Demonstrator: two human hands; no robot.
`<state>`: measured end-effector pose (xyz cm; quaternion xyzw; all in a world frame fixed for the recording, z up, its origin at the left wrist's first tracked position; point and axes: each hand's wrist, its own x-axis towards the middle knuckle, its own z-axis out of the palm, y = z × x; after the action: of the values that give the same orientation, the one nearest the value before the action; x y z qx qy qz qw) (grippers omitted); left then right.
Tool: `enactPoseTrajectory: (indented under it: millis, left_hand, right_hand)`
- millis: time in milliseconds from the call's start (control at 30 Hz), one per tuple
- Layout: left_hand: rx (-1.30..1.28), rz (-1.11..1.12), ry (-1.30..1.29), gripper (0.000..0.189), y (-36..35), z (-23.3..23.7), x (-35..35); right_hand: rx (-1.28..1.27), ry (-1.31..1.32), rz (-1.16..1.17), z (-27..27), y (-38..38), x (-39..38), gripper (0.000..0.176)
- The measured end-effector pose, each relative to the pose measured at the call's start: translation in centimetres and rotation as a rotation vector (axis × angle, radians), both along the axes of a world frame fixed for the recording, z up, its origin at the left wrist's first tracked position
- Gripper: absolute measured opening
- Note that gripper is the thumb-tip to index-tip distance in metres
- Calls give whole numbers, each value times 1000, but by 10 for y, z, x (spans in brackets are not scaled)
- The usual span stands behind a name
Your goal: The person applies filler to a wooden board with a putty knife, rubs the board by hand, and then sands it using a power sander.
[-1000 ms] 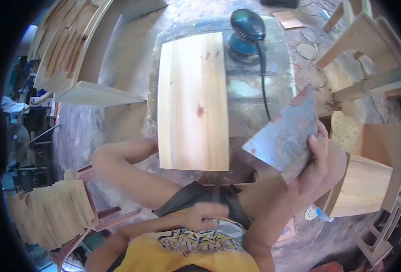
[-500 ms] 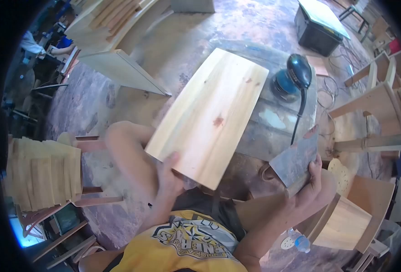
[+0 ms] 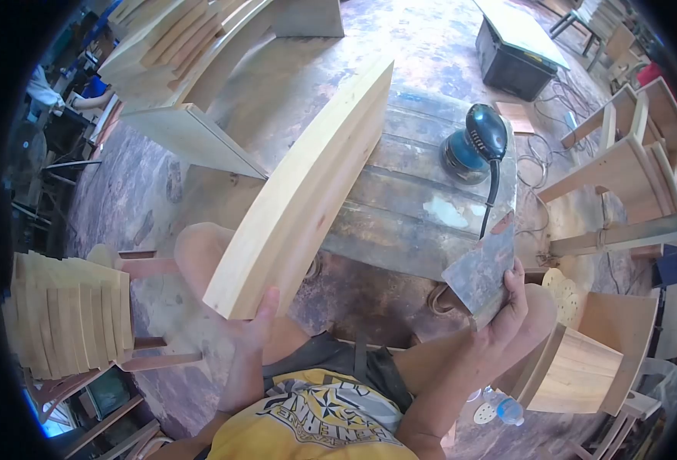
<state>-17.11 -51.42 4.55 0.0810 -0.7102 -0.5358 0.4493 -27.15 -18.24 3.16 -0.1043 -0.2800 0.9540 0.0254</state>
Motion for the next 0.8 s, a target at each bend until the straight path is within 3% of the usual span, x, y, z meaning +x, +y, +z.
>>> enactPoseTrajectory:
  millis: [67, 133, 233, 367, 433, 467, 533, 633, 700, 733, 800]
  left_hand:
    - [-25, 15, -46, 53, 0, -5, 6]
    - [-212, -86, -273, 57, -8, -8, 12]
    - [-313, -88, -317, 59, -12, -28, 26]
    - [-257, -274, -338, 68, -17, -38, 34]
    - [-206, -132, -396, 49, -13, -26, 26]
    - [-211, -109, -386, 49, -11, -26, 29]
    - [-51, -394, -1058, 38, -20, -22, 27]
    - [-321, -259, -763, 33, -29, -4, 21]
    - [-59, -312, -364, 38, -39, -21, 15]
    - [-67, -292, -335, 38, -44, -11, 10]
    - [854, -177, -350, 47, -52, 7, 6]
  right_hand:
    - [16, -20, -24, -2, 2, 0, 44]
    - [33, -40, -49, -3, 5, 1, 44]
    - [34, -7, 1, -7, 6, 3, 47]
    - [71, -65, -35, -13, 9, 2, 50]
    - [87, -71, -19, -8, 6, 2, 51]
    - [155, -118, -21, 3, 3, 6, 50]
    - [210, -159, -3, -4, 2, 1, 52]
    - [49, -90, 18, -5, -1, -2, 49]
    - [36, -46, 56, -10, -3, -9, 49]
    - [42, -38, 48, -10, -3, -13, 49]
    - [38, 32, 84, -15, -5, -15, 48]
